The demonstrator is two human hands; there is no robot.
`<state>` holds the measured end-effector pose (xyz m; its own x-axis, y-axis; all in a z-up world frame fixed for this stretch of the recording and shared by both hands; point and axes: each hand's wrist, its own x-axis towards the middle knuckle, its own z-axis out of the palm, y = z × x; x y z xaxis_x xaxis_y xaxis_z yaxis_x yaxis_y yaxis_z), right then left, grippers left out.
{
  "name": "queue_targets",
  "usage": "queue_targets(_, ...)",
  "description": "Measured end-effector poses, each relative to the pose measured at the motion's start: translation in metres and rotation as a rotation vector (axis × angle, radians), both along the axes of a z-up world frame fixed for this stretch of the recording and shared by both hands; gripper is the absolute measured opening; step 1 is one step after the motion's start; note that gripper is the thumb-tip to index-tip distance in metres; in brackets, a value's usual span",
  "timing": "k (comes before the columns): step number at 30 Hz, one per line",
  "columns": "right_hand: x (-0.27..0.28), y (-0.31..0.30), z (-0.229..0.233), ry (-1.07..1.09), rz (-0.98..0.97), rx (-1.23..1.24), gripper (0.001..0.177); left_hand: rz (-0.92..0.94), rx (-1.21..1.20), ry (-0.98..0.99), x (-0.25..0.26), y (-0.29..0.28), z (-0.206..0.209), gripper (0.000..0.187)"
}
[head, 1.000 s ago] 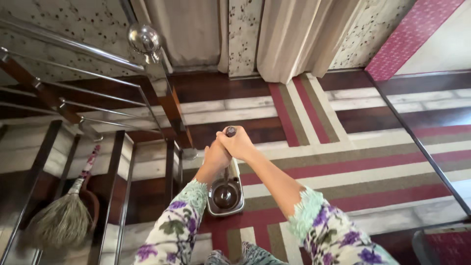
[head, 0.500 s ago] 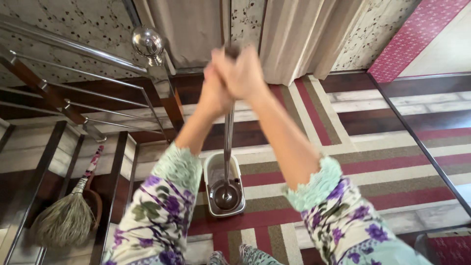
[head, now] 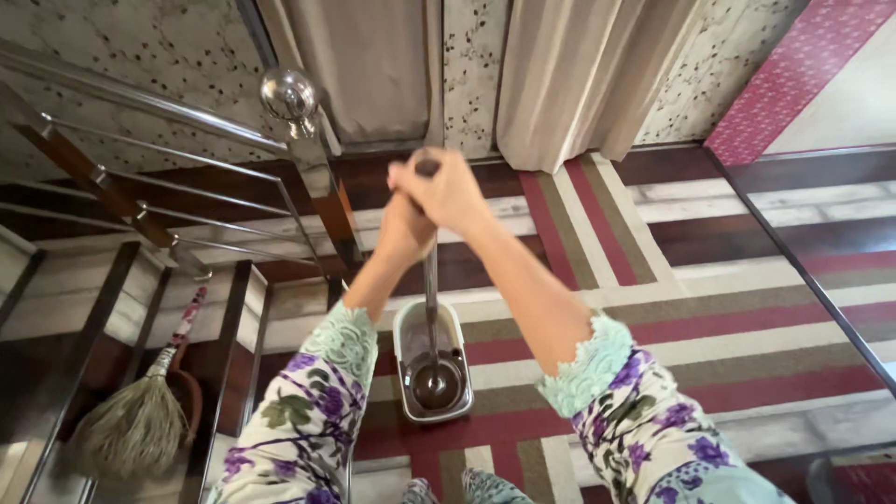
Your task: The person pours a pink liquid from a bottle into a bucket of water, dips a mop into the bucket, and wrings the mop head using the bucket's mechanism.
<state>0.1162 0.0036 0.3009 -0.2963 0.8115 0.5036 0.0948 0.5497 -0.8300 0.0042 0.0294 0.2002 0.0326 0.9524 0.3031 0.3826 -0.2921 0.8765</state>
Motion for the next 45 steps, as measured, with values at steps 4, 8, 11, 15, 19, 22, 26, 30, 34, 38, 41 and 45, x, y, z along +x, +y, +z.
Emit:
queue_targets(4, 0.001, -0.01, 0.094, 0.13, 0.024, 0.06, 0.033, -0.116, 0.283, -0.07, -0.002, -0.008, 0.09, 0.037)
queue_targets(8, -0.003, 0.006, 0.057, 0.226, 0.004, -0.011, 0.042, -0.399, 0.173, -0.676, 0.006, 0.01, 0.047, 0.046)
queue_targets(11, 0.001, 0.018, -0.046, -0.177, 0.044, 0.518, 0.028, -0.36, 0.054, -0.714, 0.006, -0.002, -0.059, 0.081)
queue_targets(15, 0.002, -0.002, -0.141, -0.137, -0.024, -0.159, 0.04, 0.059, -0.416, 0.292, -0.005, -0.039, -0.138, 0.035)
queue_targets(19, 0.011, -0.015, -0.112, -0.179, -0.007, -0.166, 0.039, 0.179, -0.266, 0.234, 0.006, -0.05, -0.114, 0.043)
queue_targets(22, 0.007, -0.018, -0.036, -0.193, -0.159, 0.004, 0.039, 0.158, -0.207, 0.205, 0.011, -0.037, -0.042, 0.031)
queue_targets(26, 0.008, -0.033, 0.062, -0.131, -0.232, 0.323, 0.037, 0.034, 0.195, -0.083, 0.014, -0.04, 0.051, 0.024)
queue_targets(30, 0.007, -0.034, 0.092, -0.049, -0.248, 0.435, 0.035, -0.147, 0.295, -0.293, 0.014, -0.035, 0.076, 0.017)
queue_targets(34, 0.004, -0.025, 0.008, -0.424, -0.403, 0.328, 0.032, 0.061, -0.128, 0.155, 0.004, -0.03, -0.007, 0.034)
queue_targets(38, 0.014, -0.025, -0.084, -0.708, -0.435, 0.249, 0.027, 0.094, -0.269, 0.305, -0.008, -0.061, -0.13, 0.058)
queue_targets(41, 0.015, -0.018, -0.094, -0.848, -0.315, 0.112, 0.029, 0.042, -0.179, 0.162, -0.014, -0.048, -0.166, 0.065)
queue_targets(45, -0.002, -0.025, -0.056, -0.732, -0.342, 0.186, 0.031, -0.044, -0.147, -0.018, -0.003, -0.018, -0.124, 0.032)
